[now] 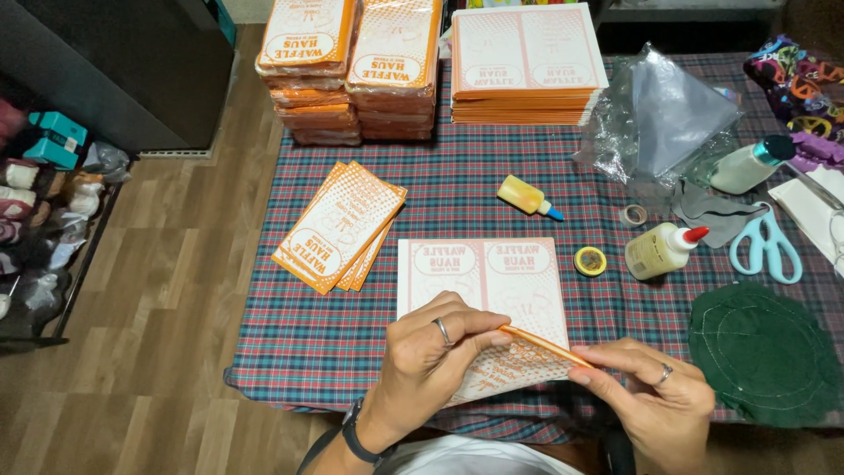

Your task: The person assembles paper products by folding sheets, applying adhesive with a glue stick, and attaching orange printed covers. They repeat the process on multiple units, smoothing each cover and stacking the finished items on the table.

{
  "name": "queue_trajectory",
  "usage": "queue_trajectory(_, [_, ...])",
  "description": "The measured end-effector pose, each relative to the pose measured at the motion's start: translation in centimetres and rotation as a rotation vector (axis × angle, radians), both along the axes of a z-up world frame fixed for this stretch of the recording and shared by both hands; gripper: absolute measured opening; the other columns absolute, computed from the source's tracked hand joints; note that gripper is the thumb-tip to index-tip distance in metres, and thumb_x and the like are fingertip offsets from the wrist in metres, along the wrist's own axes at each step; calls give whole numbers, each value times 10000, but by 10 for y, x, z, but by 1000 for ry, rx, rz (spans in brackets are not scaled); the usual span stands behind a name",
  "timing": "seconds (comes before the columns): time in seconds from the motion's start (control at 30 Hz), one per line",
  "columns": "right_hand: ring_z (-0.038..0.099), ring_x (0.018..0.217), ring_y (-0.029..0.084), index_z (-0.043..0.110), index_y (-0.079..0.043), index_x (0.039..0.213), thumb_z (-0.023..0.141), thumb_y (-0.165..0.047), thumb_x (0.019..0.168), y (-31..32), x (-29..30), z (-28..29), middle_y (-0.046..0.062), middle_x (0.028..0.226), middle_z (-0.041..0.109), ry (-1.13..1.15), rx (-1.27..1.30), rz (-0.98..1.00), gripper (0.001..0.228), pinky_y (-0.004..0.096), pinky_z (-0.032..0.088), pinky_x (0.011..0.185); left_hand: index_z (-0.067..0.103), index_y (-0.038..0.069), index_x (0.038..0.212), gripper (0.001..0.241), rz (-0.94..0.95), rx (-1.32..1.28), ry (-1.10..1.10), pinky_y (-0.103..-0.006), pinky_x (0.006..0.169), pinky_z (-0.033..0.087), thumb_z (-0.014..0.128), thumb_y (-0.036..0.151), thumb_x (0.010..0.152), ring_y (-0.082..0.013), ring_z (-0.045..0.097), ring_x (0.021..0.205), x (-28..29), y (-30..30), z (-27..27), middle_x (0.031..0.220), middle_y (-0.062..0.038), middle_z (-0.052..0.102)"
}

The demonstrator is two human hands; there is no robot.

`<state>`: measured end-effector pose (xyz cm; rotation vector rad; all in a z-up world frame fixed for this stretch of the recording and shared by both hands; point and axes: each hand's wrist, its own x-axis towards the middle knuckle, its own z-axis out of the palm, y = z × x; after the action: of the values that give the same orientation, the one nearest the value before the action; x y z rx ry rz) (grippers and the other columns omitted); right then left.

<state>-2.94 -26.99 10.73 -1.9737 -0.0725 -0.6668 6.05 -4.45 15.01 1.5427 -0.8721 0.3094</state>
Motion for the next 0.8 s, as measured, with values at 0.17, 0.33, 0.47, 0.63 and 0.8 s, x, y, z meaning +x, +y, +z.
queue_trajectory(0.17, [755, 690, 158, 743, -6, 880, 856, -27, 677, 0, 0, -2, 117, 816, 777, -20, 8, 5, 233, 199, 591, 676, 698, -55, 1046, 152, 2, -12, -19, -307, 689, 535, 752, 7, 917, -229, 628, 708, 0, 0, -1, 853, -132, 714])
queue_trajectory(0.33, [694, 632, 136, 729, -17, 850, 828, -31, 720, -2, 0, -1, 81, 743, 744, 16, 7, 34, 165, 196, 521, 612, 705, -25, 1044, 107, -14, 1, -15, -317, 699, 505, 722, 21, 949, -224, 611, 703, 1, -1, -3, 829, -109, 692])
queue_trajectory(0.47, [713, 667, 135, 736, -19, 909, 788, 8, 804, 2, 13, 22, 93, 831, 771, -76, -134, 20, 120, 205, 512, 576, 684, -25, 1086, 129, -76, 8, -177, -384, 752, 477, 594, 55, 1039, -267, 632, 747, 14, -1, 0, 930, -113, 719])
queue_trajectory(0.63, [748, 962, 464, 649, 80, 1047, 637, 75, 930, -7, 39, -8, 265, 1013, 705, -466, -408, 61, 118, 478, 648, 874, 609, -83, 1044, 121, 22, 133, -602, -443, 707, 519, 525, 3, 1051, -365, 654, 807, 37, 7, -11, 1008, -221, 688])
queue_trajectory(0.8, [693, 1147, 478, 654, 78, 1153, 682, -105, 966, -5, 44, -64, 325, 1223, 660, -541, -610, 269, 264, 571, 624, 994, 613, -87, 984, 83, 62, 423, -669, -524, 907, 610, 567, -33, 1028, -428, 690, 1022, 15, 37, -76, 1130, -280, 685])
